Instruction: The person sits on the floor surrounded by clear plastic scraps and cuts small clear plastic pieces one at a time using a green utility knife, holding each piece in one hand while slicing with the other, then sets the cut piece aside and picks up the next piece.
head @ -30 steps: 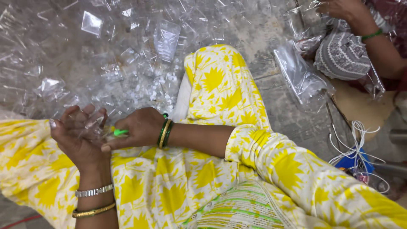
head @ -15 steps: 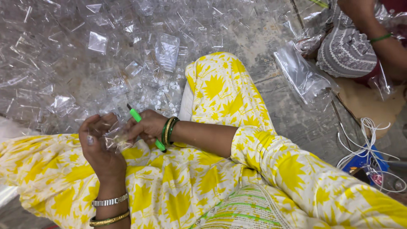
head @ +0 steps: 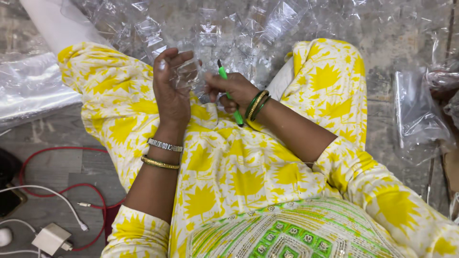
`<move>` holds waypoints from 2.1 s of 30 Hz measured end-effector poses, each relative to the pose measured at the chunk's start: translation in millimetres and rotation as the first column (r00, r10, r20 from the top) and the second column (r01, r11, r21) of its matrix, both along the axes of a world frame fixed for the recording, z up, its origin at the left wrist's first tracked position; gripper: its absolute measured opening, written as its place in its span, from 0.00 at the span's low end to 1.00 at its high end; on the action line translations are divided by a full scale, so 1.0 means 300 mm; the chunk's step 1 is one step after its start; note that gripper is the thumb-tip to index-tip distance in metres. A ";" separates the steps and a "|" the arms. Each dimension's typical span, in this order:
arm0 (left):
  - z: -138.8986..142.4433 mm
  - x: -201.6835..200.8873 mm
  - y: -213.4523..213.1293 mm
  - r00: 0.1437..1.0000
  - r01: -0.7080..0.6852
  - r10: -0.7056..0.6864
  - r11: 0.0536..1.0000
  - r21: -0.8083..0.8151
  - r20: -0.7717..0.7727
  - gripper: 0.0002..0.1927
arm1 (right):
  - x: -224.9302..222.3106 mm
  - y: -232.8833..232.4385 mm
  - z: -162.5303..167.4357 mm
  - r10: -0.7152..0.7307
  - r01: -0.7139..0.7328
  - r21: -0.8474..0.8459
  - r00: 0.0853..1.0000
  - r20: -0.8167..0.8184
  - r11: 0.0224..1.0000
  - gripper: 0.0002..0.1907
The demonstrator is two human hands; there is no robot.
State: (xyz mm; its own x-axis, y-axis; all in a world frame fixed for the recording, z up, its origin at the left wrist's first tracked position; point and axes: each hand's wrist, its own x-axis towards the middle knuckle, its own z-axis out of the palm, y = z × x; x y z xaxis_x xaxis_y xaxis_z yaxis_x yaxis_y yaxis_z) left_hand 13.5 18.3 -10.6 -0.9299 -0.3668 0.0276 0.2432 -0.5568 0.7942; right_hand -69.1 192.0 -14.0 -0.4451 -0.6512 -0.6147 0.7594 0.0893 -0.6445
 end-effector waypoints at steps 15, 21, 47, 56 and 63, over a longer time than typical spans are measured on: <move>-0.048 -0.016 -0.028 1.000 0.006 -0.006 0.976 0.219 -0.003 0.29 | -0.061 0.025 -0.056 -0.043 0.104 0.141 0.923 -0.383 0.984 0.20; -0.033 -0.010 -0.022 0.995 0.102 -0.099 0.969 0.227 -0.023 0.29 | -0.002 0.010 -0.032 0.042 -0.059 -0.093 0.983 -0.181 0.994 0.16; -0.075 0.000 -0.007 0.988 0.153 -0.154 0.987 0.054 0.017 0.32 | -0.020 0.026 -0.015 -0.025 -0.008 -0.154 0.976 -0.215 0.988 0.08; -0.011 0.007 0.013 0.967 0.255 -0.252 0.962 0.096 -0.046 0.26 | 0.015 -0.002 0.014 0.088 -0.138 -0.115 0.928 -0.362 0.984 0.10; -0.023 0.000 -0.003 0.995 0.098 -0.098 0.988 0.118 -0.001 0.23 | -0.014 -0.001 0.021 -0.043 0.011 -0.084 0.922 -0.386 0.996 0.13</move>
